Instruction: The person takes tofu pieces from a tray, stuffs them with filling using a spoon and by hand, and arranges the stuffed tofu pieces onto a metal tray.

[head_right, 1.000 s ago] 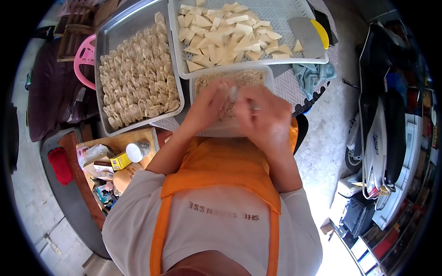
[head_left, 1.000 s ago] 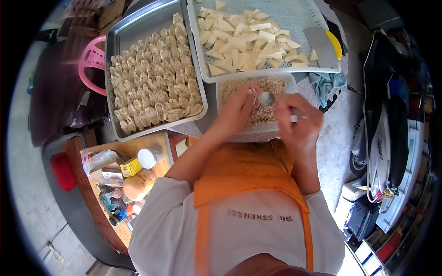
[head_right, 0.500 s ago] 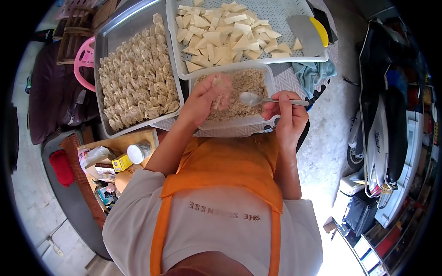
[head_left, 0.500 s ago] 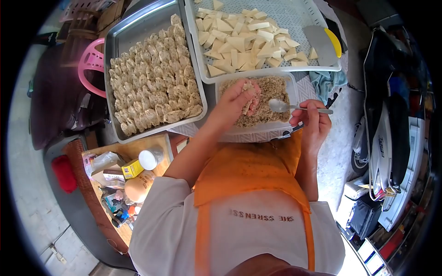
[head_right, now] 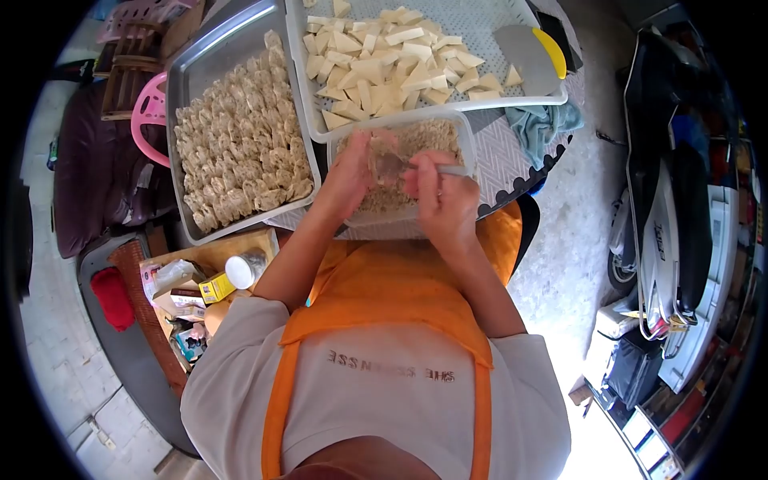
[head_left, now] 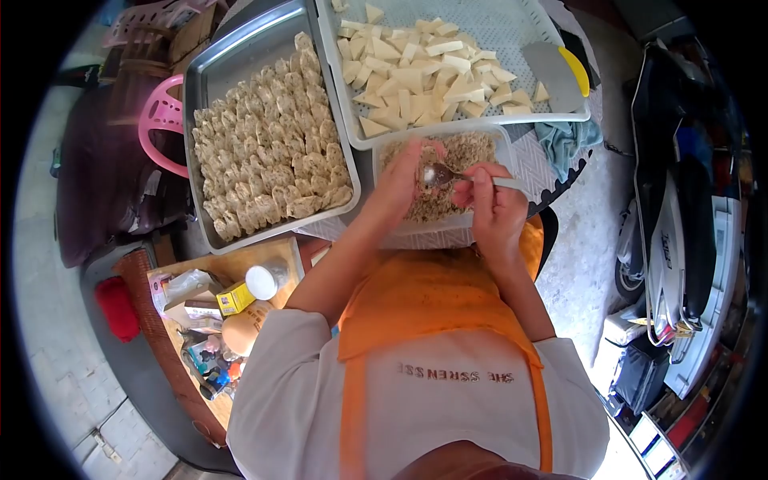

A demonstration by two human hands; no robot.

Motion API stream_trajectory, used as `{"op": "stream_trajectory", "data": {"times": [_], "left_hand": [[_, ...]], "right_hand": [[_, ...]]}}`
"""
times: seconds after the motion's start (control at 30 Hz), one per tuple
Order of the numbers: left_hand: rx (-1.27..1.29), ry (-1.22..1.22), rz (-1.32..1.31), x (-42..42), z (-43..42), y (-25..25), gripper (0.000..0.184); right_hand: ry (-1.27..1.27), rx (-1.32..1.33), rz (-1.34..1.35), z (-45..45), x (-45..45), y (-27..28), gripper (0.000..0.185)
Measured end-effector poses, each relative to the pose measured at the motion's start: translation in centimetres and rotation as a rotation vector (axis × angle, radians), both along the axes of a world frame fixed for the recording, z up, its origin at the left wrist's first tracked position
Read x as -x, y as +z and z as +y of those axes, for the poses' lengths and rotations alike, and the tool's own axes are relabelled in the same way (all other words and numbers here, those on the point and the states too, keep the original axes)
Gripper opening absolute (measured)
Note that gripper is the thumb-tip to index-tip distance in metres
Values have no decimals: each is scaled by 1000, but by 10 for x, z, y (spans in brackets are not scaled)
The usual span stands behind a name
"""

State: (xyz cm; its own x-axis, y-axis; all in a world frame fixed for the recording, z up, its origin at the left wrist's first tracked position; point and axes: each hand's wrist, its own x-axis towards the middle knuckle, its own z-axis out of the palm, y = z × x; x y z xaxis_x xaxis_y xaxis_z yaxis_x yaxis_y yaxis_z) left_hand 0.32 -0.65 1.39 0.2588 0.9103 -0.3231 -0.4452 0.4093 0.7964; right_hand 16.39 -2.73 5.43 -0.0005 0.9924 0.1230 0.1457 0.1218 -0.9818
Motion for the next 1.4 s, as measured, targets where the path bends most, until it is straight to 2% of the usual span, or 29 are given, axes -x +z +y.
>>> {"op": "stream_trajectory", "data": {"times": [0.07, 0.17, 0.3, 0.4, 0.5, 0.6, 0.67, 0.8, 0.83, 0.93, 1.03, 1.13, 1.23, 1.4], "left_hand": [[-16, -5, 78, -3, -1, 3, 52], [8, 5, 150, -9, -4, 20, 51], [36, 88, 87, -5, -4, 13, 50], [-269, 56, 285, 0, -1, 0, 44], [-436, 158, 415, -8, 0, 15, 36], [-171, 53, 170, -6, -3, 22, 31], [-140, 35, 167, -3, -4, 16, 34], [-64, 68, 209, -2, -9, 16, 44], [-125, 56, 299, -3, -11, 19, 45], [-95, 16, 285, -4, -13, 33, 43], [-169, -26, 231, -2, -12, 25, 43], [-123, 15, 262, -3, -13, 19, 46], [-105, 33, 137, -5, -9, 23, 49], [-45, 20, 70, -4, -9, 27, 50]], "right_hand": [[-16, 207, 252, 6, -8, 5, 19], [-92, 226, 498, 15, -16, 2, 20], [68, 199, 237, 7, -12, -10, 18], [24, 277, 284, 0, -22, -4, 17], [-61, 148, 218, 4, -35, -2, 18], [-106, 102, 137, 10, -38, -4, 17], [-108, 84, 32, 14, -32, -7, 18], [-16, -145, -230, 20, -20, -23, 15], [-21, -121, -249, 19, -17, -20, 13], [-48, -123, -256, 18, -15, -19, 14], [-60, -143, -204, 18, -16, -25, 14], [-50, -156, -258, 17, -18, -21, 13], [-50, -185, -303, 18, -20, -25, 12], [-76, -194, -284, 16, -20, -24, 12]]}}
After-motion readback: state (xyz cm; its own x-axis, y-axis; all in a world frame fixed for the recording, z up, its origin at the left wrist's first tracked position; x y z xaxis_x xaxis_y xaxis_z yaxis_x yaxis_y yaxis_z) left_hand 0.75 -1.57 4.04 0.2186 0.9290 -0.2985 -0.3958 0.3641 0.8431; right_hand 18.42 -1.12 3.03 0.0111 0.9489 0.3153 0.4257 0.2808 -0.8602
